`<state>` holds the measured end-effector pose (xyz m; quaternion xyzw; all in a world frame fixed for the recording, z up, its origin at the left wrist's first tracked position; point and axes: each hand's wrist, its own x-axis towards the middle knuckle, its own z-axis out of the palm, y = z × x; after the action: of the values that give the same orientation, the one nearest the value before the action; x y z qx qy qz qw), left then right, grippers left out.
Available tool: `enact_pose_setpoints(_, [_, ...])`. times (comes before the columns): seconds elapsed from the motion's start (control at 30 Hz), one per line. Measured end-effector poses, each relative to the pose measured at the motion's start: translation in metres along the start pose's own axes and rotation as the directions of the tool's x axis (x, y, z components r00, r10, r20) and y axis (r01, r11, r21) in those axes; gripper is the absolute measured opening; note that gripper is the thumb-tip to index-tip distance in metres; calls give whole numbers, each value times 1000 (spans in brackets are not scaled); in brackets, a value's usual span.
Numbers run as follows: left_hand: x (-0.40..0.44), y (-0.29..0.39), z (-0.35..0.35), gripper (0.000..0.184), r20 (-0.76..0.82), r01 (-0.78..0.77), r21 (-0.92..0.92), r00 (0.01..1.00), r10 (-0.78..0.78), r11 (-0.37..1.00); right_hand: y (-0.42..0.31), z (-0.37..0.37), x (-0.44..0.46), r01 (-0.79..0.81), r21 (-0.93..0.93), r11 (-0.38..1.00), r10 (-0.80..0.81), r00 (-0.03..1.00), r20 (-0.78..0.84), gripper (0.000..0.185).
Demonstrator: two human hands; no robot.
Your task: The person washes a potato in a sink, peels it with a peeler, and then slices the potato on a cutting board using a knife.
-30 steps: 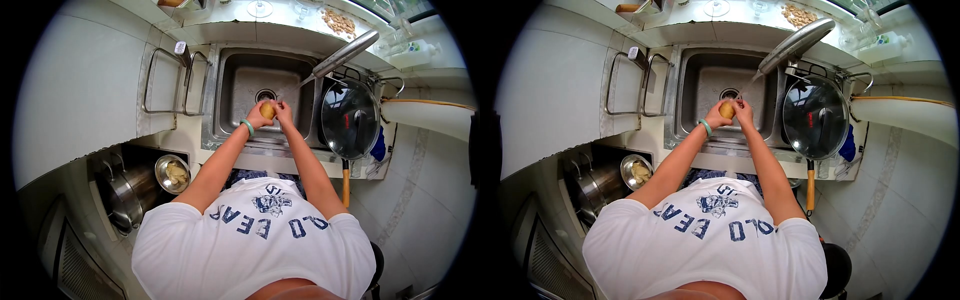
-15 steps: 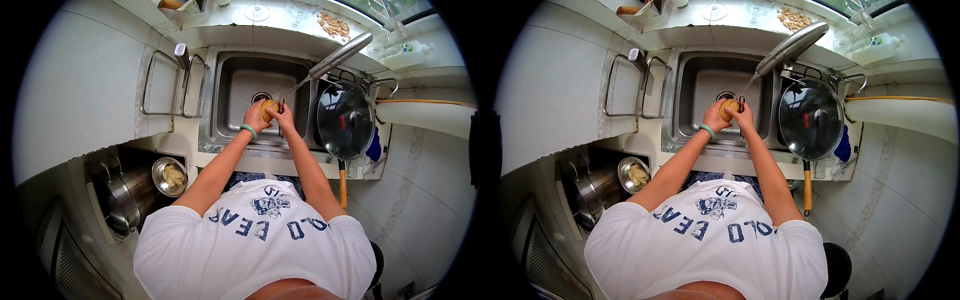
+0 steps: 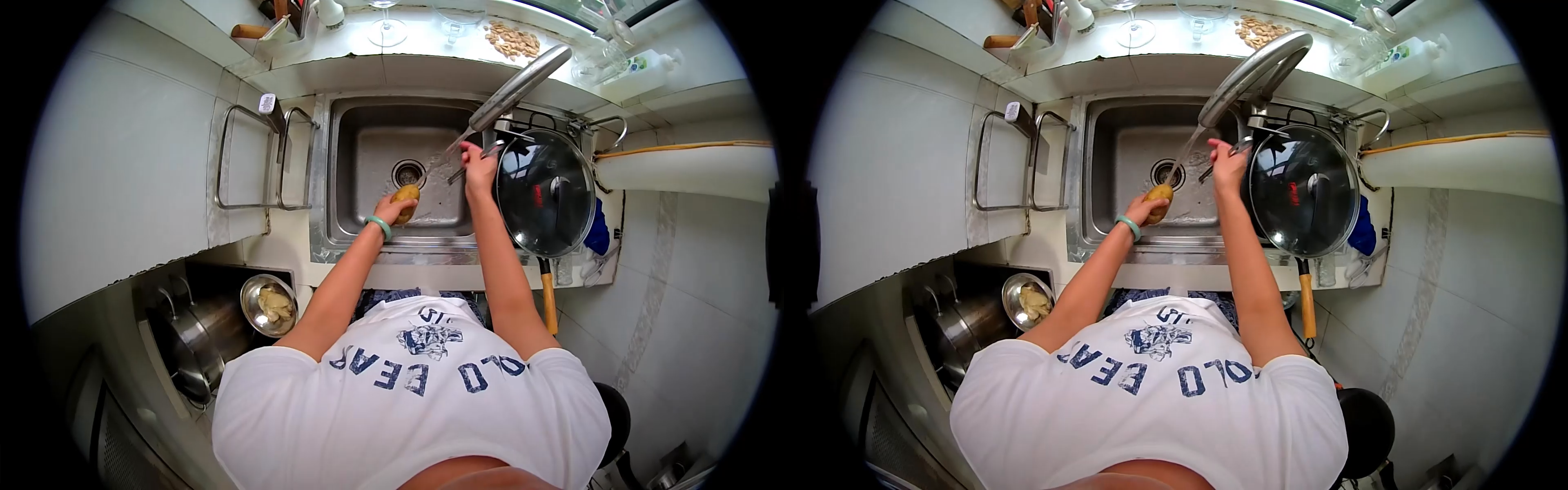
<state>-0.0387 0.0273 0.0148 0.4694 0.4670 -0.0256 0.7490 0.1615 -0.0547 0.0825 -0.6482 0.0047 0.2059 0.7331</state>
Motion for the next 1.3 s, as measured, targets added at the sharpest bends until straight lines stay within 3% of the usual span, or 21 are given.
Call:
enact_pose_setpoints(0.07, [-15, 16, -1, 49, 5, 50, 15, 999, -50, 999, -10, -2, 21, 12, 81, 997, -11, 1000, -3, 49])
enact_pose_setpoints(0.13, [-27, 29, -3, 50, 11, 101, 31, 995, -101, 994, -26, -4, 39, 42, 149, 988, -38, 999, -27, 47])
enact_pose_setpoints(0.2, [-31, 35, -8, 51, -51, 145, 106, 989, -140, 984, -38, -5, 55, 92, 183, 979, -52, 977, -209, 30])
enact_pose_setpoints(0.27, [-19, 23, -16, 51, -65, 167, 57, 984, -163, 984, -37, -23, 80, 62, 216, 974, -26, 986, -165, 7])
enact_pose_setpoints(0.33, [-20, 25, -19, 51, -77, 184, 1, 980, -183, 983, -47, -19, 83, 59, 243, 968, -22, 988, -153, 8])
enact_pose_setpoints(0.47, [-38, 41, -13, 45, -88, 121, -237, 985, -146, 964, -59, -23, 96, -1, 169, 986, 8, 999, -40, 13])
enact_pose_setpoints(0.53, [-39, 41, -14, 43, -101, 88, -346, 986, -130, 934, -58, -25, 98, -83, 328, 941, 94, 995, -18, 4])
enact_pose_setpoints(0.6, [-31, 30, -20, 39, 23, 174, -609, 979, -203, 774, -39, -32, 93, -54, 310, 949, 81, 994, -75, 2])
enact_pose_setpoints(0.67, [-30, 26, -27, 39, 102, 225, -639, 973, -210, 736, -19, -40, 72, 106, 247, 963, -95, 994, -56, 8])
enact_pose_setpoints(0.73, [-35, 29, -29, 38, 180, 278, -661, 961, -212, 697, -7, -36, 30, 130, -148, 980, -139, 989, -51, 17])
enact_pose_setpoints(0.77, [-43, 35, -27, 38, 188, 279, -661, 960, -207, 696, 5, -36, 15, 298, -397, 868, -306, 951, 45, 20])
enact_pose_setpoints(0.8, [-48, 38, -27, 39, 195, 281, -661, 960, -203, 696, 16, -36, 0, 447, -596, 667, -431, 884, 180, 22])
enact_pose_setpoints(0.9, [-52, 38, -30, 40, 229, 253, -639, 964, -135, 727, -18, -13, -64, 278, -862, 425, -155, 960, 233, 29])
enact_pose_setpoints(0.93, [-53, 40, -29, 40, 225, 251, -640, 965, -135, 727, -18, -14, -71, 279, -860, 427, -153, 960, 236, 29])
enact_pose_setpoints(1.0, [-57, 43, -27, 39, 193, 243, -651, 969, -152, 720, -15, -15, -80, 251, -888, 386, 78, 950, 303, 34])
enact_pose_setpoints(1.03, [-58, 43, -27, 39, 192, 245, -651, 969, -157, 719, 12, -27, -70, 217, -844, 490, 172, 925, 338, 29])
enact_pose_setpoints(1.07, [-59, 42, -28, 38, 204, 254, -678, 967, -155, 690, 29, -34, -65, 213, -845, 490, 176, 925, 336, 29])
enact_pose_setpoints(1.13, [-61, 45, -26, 37, 216, 261, -703, 965, -150, 661, 34, -35, -64, -137, -522, 842, 436, 742, 509, 20])
enact_pose_setpoints(1.17, [-64, 46, -25, 38, 200, 240, -709, 970, -138, 663, 35, -42, -66, -2, -469, 883, 336, 702, 628, 31])
enact_pose_setpoints(1.27, [-67, 44, -27, 39, 175, 219, -716, 975, -134, 663, -1, -33, -87, 55, -425, 903, 294, 644, 707, 48])
enact_pose_setpoints(1.3, [-66, 44, -27, 41, 172, 222, -712, 975, -141, 667, -16, -30, -90, 51, -477, 877, 358, 591, 723, 57])
